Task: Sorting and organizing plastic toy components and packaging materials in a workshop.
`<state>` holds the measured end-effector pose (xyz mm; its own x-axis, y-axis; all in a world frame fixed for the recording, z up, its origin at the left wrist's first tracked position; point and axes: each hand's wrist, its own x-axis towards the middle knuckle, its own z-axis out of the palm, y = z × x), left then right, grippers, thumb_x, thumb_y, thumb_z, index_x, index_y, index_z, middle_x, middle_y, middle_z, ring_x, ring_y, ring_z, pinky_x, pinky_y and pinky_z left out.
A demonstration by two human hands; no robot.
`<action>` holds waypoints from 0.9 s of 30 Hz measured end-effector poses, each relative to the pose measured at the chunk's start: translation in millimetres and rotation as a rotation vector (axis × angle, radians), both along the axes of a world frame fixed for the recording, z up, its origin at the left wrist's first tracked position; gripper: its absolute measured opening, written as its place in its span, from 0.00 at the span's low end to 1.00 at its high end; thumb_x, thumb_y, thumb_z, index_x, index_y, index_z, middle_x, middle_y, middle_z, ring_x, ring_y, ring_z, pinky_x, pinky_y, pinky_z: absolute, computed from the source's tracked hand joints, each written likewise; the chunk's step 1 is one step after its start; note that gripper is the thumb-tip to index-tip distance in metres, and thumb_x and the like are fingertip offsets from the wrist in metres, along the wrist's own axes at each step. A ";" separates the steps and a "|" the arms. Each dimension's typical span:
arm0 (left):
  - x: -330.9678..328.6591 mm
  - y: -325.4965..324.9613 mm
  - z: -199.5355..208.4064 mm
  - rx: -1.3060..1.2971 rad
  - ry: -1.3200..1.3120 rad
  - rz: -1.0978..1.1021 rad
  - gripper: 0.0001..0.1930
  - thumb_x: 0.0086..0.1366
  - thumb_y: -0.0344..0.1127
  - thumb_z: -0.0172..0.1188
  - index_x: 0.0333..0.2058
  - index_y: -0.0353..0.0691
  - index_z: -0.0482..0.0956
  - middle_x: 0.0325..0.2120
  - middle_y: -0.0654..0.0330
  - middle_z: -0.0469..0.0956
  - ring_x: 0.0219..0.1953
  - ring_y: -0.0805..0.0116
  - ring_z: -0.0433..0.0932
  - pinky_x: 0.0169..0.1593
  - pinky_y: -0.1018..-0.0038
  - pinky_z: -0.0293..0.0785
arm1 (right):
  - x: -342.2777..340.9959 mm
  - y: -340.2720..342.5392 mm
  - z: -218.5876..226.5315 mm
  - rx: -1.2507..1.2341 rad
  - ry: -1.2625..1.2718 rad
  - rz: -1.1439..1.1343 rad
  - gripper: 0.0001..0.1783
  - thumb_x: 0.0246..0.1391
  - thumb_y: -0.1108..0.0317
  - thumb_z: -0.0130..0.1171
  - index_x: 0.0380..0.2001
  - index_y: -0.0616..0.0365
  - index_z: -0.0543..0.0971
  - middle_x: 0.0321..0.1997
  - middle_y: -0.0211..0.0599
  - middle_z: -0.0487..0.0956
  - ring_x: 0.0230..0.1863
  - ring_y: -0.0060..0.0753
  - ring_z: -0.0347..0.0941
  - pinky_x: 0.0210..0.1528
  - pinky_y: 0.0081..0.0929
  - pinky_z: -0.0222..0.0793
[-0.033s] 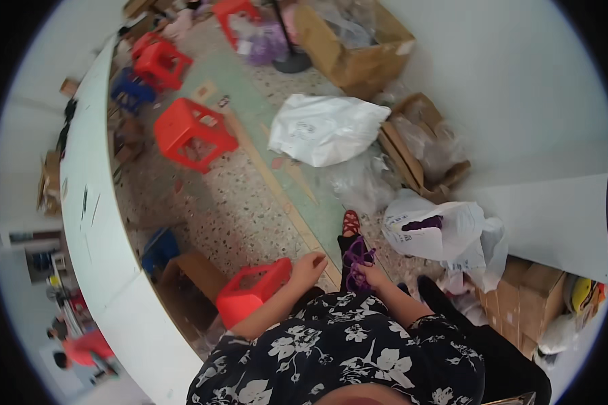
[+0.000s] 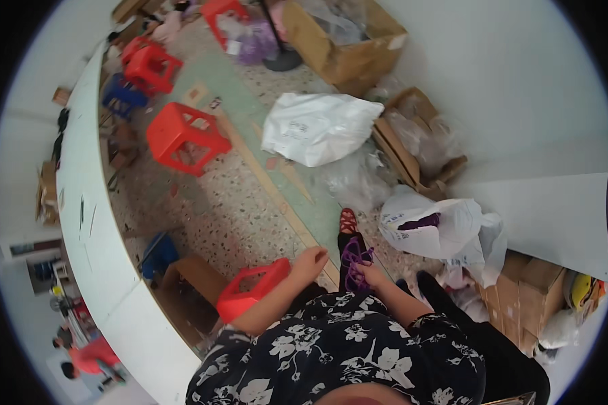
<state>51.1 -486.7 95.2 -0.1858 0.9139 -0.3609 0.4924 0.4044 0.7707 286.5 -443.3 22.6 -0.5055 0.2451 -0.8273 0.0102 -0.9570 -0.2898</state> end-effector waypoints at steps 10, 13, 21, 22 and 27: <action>-17.8 312.8 -120.1 -0.183 0.381 -0.597 0.17 0.56 0.36 0.53 0.45 0.41 0.73 0.33 0.50 0.76 0.41 0.51 0.74 0.42 0.59 0.71 | 18.2 13.3 -12.3 -0.284 -0.037 -0.401 0.13 0.56 0.57 0.54 0.24 0.53 0.70 0.12 0.24 0.61 0.13 0.21 0.56 0.19 0.24 0.56; -13.5 373.2 -176.4 -0.190 0.481 -0.873 0.20 0.56 0.34 0.51 0.50 0.44 0.69 0.34 0.51 0.76 0.41 0.53 0.76 0.41 0.60 0.72 | 4.4 -5.2 -26.0 -0.334 -0.036 -0.519 0.12 0.55 0.58 0.56 0.25 0.54 0.70 0.14 0.25 0.63 0.14 0.22 0.57 0.19 0.23 0.56; 16.1 482.5 -351.2 -0.137 0.773 -0.919 0.13 0.62 0.36 0.46 0.43 0.47 0.77 0.31 0.55 0.80 0.39 0.54 0.78 0.39 0.63 0.75 | -68.1 -29.6 -37.0 -0.313 -0.256 -0.647 0.10 0.55 0.64 0.54 0.23 0.54 0.70 0.13 0.25 0.61 0.12 0.21 0.56 0.19 0.22 0.56; 14.2 488.8 -390.7 0.030 0.672 -0.813 0.13 0.61 0.37 0.47 0.41 0.47 0.78 0.33 0.56 0.80 0.39 0.56 0.78 0.39 0.64 0.75 | -79.5 -34.7 -41.1 -0.401 -0.229 -0.746 0.09 0.55 0.66 0.54 0.23 0.54 0.70 0.12 0.25 0.60 0.12 0.21 0.55 0.19 0.22 0.55; 1.1 522.3 -412.8 0.139 0.324 -0.559 0.12 0.60 0.40 0.49 0.38 0.46 0.79 0.33 0.57 0.80 0.41 0.59 0.78 0.41 0.63 0.74 | -106.3 -13.4 -45.6 -0.670 -0.176 -1.003 0.07 0.55 0.68 0.53 0.24 0.56 0.70 0.12 0.25 0.60 0.12 0.20 0.54 0.19 0.23 0.54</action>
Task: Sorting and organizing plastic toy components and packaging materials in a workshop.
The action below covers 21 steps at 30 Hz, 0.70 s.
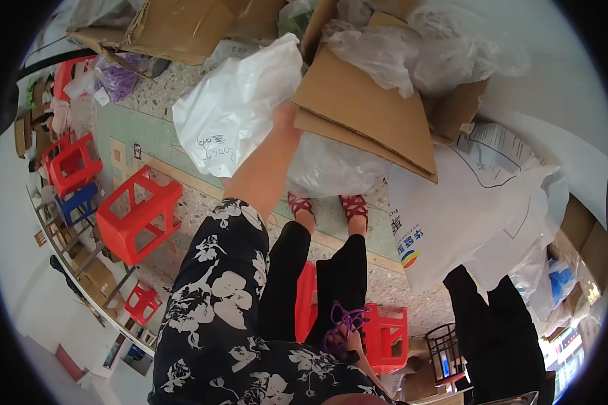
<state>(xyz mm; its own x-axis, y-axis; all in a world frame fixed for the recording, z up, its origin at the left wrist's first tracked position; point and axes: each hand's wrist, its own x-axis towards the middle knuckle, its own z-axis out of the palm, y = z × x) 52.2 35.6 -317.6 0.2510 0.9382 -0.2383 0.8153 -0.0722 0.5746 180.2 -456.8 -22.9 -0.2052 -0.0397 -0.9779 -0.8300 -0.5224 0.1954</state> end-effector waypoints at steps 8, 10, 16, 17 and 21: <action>-62.1 -1.3 150.0 -0.138 0.581 -0.192 0.12 0.62 0.43 0.50 0.28 0.41 0.74 0.24 0.49 0.77 0.32 0.53 0.78 0.32 0.62 0.74 | -1.5 15.1 7.3 0.078 0.019 -0.023 0.05 0.54 0.69 0.53 0.26 0.55 0.70 0.15 0.24 0.62 0.13 0.19 0.55 0.19 0.22 0.54; -109.5 -29.4 196.0 -0.012 0.577 -0.202 0.09 0.60 0.39 0.52 0.28 0.40 0.71 0.25 0.49 0.77 0.29 0.52 0.77 0.31 0.59 0.73 | 0.1 -30.7 -17.9 0.374 -0.058 0.283 0.04 0.55 0.67 0.53 0.27 0.52 0.71 0.17 0.23 0.63 0.14 0.18 0.56 0.19 0.21 0.54; -216.9 -84.2 333.6 0.026 0.631 0.098 0.16 0.55 0.31 0.52 0.44 0.42 0.69 0.28 0.49 0.76 0.27 0.50 0.76 0.30 0.57 0.73 | 12.2 35.9 8.2 0.280 -0.088 0.358 0.08 0.55 0.61 0.55 0.28 0.51 0.71 0.17 0.23 0.64 0.15 0.18 0.55 0.19 0.20 0.53; -226.5 -90.1 353.5 0.057 0.644 0.144 0.19 0.54 0.30 0.52 0.47 0.43 0.69 0.27 0.49 0.76 0.27 0.50 0.76 0.30 0.57 0.73 | 17.3 36.7 6.0 0.248 -0.060 0.341 0.08 0.55 0.61 0.55 0.28 0.51 0.71 0.17 0.23 0.63 0.14 0.18 0.55 0.19 0.20 0.53; -246.0 -101.0 407.2 0.134 0.661 0.188 0.34 0.49 0.27 0.52 0.59 0.47 0.60 0.26 0.50 0.75 0.25 0.50 0.75 0.30 0.57 0.73 | 39.5 30.3 -9.3 0.324 0.097 0.368 0.11 0.56 0.59 0.52 0.24 0.50 0.68 0.17 0.25 0.63 0.15 0.21 0.57 0.18 0.24 0.54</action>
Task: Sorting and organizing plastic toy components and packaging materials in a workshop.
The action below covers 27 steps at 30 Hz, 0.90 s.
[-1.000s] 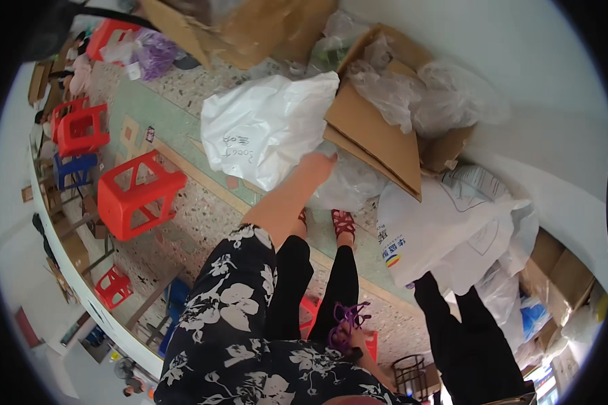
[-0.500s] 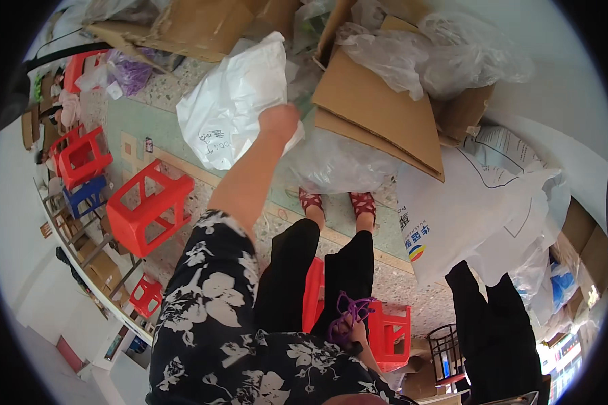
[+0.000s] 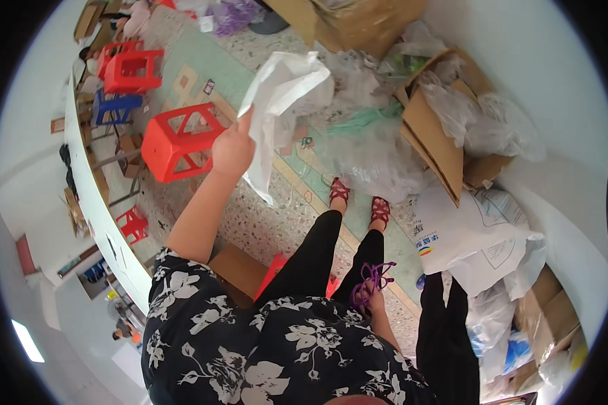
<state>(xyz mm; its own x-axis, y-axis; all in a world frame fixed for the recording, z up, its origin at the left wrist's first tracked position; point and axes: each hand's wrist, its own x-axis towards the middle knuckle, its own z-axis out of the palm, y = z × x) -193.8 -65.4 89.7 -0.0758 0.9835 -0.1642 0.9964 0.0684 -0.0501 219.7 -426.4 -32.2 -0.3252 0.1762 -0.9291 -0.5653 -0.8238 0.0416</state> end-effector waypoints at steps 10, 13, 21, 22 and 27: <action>63.2 -70.3 38.0 -0.032 -0.462 -0.100 0.39 0.46 0.23 0.51 0.61 0.48 0.57 0.24 0.51 0.72 0.25 0.53 0.74 0.30 0.62 0.73 | -52.7 200.6 116.5 0.553 -0.065 0.474 0.24 0.47 0.71 0.62 0.49 0.59 0.69 0.19 0.23 0.70 0.15 0.15 0.62 0.19 0.18 0.59; 66.5 -90.2 50.8 -0.088 -0.599 -0.103 0.39 0.46 0.23 0.51 0.61 0.50 0.57 0.25 0.51 0.72 0.28 0.52 0.74 0.33 0.61 0.73 | -108.0 253.6 145.2 0.728 -0.167 0.557 0.34 0.45 0.74 0.62 0.56 0.61 0.61 0.25 0.27 0.74 0.21 0.16 0.66 0.22 0.16 0.61; 46.5 -134.2 47.6 0.011 -0.800 -0.062 0.35 0.49 0.24 0.51 0.59 0.46 0.58 0.31 0.49 0.75 0.33 0.50 0.76 0.36 0.59 0.73 | -155.1 247.1 111.4 0.606 -0.261 0.623 0.03 0.46 0.74 0.59 0.25 0.56 0.75 0.22 0.27 0.73 0.18 0.17 0.65 0.20 0.13 0.57; 39.1 -139.0 39.8 0.071 -0.753 -0.043 0.34 0.49 0.25 0.51 0.59 0.45 0.58 0.31 0.49 0.75 0.32 0.50 0.76 0.35 0.59 0.73 | -146.9 235.3 103.6 0.567 -0.287 0.580 0.03 0.46 0.73 0.59 0.25 0.56 0.75 0.21 0.27 0.73 0.17 0.17 0.64 0.19 0.14 0.56; 14.7 -132.1 46.7 0.004 -0.400 0.278 0.34 0.48 0.26 0.52 0.58 0.38 0.58 0.26 0.48 0.76 0.25 0.49 0.76 0.30 0.59 0.74 | -85.7 187.1 85.4 0.304 -0.470 0.442 0.03 0.47 0.73 0.59 0.25 0.56 0.74 0.19 0.27 0.73 0.13 0.17 0.61 0.14 0.15 0.55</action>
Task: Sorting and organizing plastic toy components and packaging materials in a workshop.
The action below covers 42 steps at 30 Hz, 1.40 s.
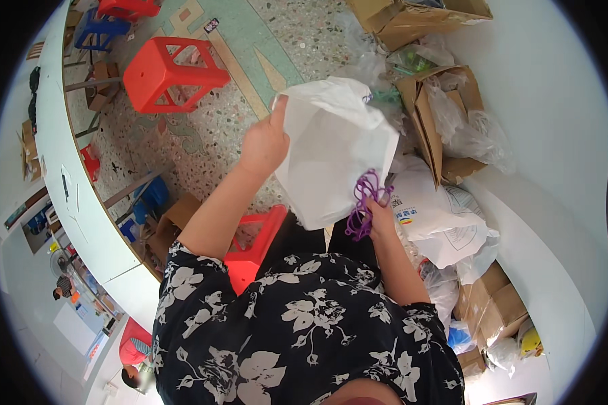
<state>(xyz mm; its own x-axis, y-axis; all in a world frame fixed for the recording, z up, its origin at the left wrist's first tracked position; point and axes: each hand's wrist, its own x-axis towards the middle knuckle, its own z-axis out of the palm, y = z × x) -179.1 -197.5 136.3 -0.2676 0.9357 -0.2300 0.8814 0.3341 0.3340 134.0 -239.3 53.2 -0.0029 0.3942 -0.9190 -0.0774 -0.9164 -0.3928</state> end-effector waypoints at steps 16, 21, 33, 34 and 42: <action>43.9 23.2 27.9 -0.088 0.070 -0.188 0.39 0.50 0.26 0.47 0.64 0.49 0.50 0.24 0.40 0.75 0.24 0.44 0.74 0.31 0.55 0.69 | 25.6 -30.3 11.8 0.296 0.030 0.068 0.27 0.37 0.59 0.69 0.40 0.66 0.76 0.30 0.38 0.80 0.32 0.26 0.75 0.37 0.22 0.70; 58.3 52.0 40.7 -0.063 0.056 -0.228 0.39 0.50 0.26 0.48 0.64 0.48 0.50 0.25 0.40 0.76 0.25 0.44 0.75 0.32 0.55 0.69 | 46.5 -41.5 11.2 0.377 0.112 -0.117 0.24 0.45 0.68 0.66 0.44 0.67 0.72 0.34 0.37 0.78 0.32 0.23 0.74 0.35 0.20 0.71; 71.8 152.7 -3.3 0.244 0.120 -0.101 0.36 0.53 0.28 0.48 0.63 0.38 0.50 0.54 0.40 0.65 0.49 0.46 0.71 0.52 0.63 0.67 | 319.7 -49.1 38.5 0.561 -0.404 -1.099 0.07 0.46 0.73 0.62 0.30 0.59 0.76 0.21 0.24 0.72 0.19 0.15 0.63 0.21 0.14 0.55; 80.5 156.3 0.2 0.215 0.064 -0.034 0.36 0.53 0.28 0.49 0.63 0.38 0.51 0.54 0.41 0.65 0.49 0.48 0.72 0.52 0.64 0.68 | 336.9 -45.3 23.2 0.553 -0.371 -1.098 0.06 0.46 0.73 0.61 0.29 0.58 0.76 0.21 0.24 0.72 0.19 0.16 0.63 0.21 0.14 0.55; 108.8 143.8 21.3 0.128 -0.117 0.231 0.36 0.53 0.25 0.50 0.62 0.36 0.51 0.52 0.42 0.64 0.43 0.57 0.75 0.41 0.69 0.76 | 399.3 -26.2 -78.3 0.285 -0.097 -1.106 0.04 0.47 0.69 0.61 0.24 0.54 0.76 0.18 0.23 0.70 0.18 0.16 0.62 0.21 0.17 0.57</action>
<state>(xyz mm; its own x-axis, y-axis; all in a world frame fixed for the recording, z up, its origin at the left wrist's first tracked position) -70.2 -53.7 157.6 -0.4556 0.8765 -0.1557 0.7399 0.4701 0.4812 533.3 -265.5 -25.1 0.5409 0.3307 -0.7733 -0.7433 -0.2423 -0.6235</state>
